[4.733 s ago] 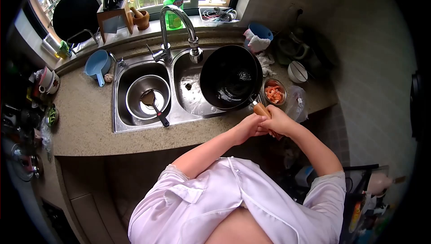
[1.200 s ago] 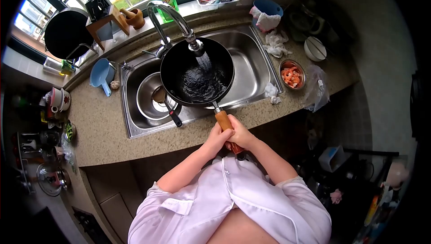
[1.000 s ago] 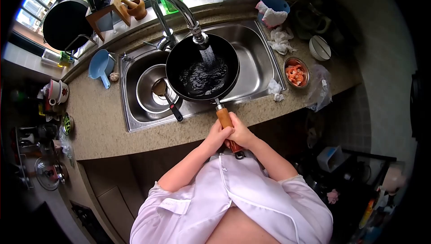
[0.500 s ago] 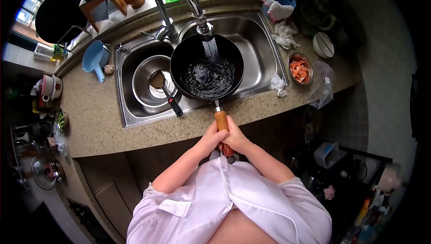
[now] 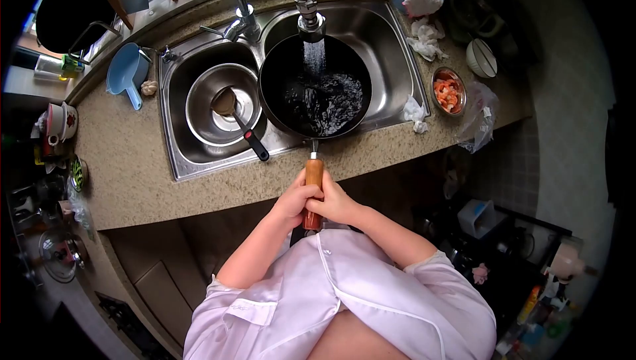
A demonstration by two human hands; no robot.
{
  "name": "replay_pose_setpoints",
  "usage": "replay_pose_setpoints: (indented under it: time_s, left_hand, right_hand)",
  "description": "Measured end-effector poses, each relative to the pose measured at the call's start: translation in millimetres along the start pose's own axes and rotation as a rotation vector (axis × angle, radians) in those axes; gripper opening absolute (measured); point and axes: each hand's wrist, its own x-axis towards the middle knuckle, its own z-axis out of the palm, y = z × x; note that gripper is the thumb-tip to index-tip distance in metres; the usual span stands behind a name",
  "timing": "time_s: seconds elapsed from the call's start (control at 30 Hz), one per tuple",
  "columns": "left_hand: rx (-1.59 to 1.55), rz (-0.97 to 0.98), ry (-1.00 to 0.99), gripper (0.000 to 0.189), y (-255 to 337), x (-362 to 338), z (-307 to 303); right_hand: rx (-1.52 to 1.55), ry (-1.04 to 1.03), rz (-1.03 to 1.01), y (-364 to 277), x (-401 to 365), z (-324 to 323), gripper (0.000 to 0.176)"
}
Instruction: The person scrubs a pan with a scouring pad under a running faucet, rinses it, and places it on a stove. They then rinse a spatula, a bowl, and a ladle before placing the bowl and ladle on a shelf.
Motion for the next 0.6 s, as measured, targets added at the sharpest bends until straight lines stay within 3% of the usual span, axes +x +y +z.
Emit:
replay_pose_setpoints:
  time_s: [0.1, 0.17, 0.2, 0.23, 0.3, 0.37, 0.43, 0.47, 0.53, 0.6]
  left_hand:
    - [-0.02, -0.024, -0.033, 0.065, 4, -5, -11]
    - [-0.019, -0.019, -0.031, 0.066, 6, -15, -10]
    - [-0.013, -0.016, -0.024, 0.068, 7, -19, -10]
    - [-0.02, -0.02, -0.025, 0.068, 8, -21, -11]
    - [0.104, -0.056, -0.037, 0.064, 8, -21, -13]
    - [0.131, -0.035, -0.05, 0.055, 6, -19, -13]
    - [0.226, -0.086, 0.02, 0.055, 9, -19, -12]
    - [0.221, -0.088, 0.019, 0.055, 8, -19, -14]
    - [0.202, -0.062, 0.011, 0.055, 6, -17, -18]
    - [0.223, -0.059, 0.043, 0.054, 5, -17, -18]
  right_hand:
    - [-0.121, -0.036, -0.044, -7, 2, -3, 0.057]
    - [-0.306, -0.435, 0.159, -25, 1, -24, 0.054]
    - [-0.367, -0.449, 0.083, -39, 1, -36, 0.043]
    - [-0.439, -0.414, 0.052, -48, 5, -50, 0.023]
    - [-0.356, -0.112, -0.063, -57, 25, -79, 0.009]
    - [-0.75, 0.026, -0.294, -64, 61, -113, 0.019]
    - [-1.02, -0.007, -0.309, -53, 105, -138, 0.026]
    - [-1.36, -0.053, -0.3, -40, 129, -149, 0.022]
    - [-1.649, -0.188, -0.084, -16, 166, -158, 0.015]
    - [-1.7, -0.347, 0.063, -8, 181, -162, 0.024]
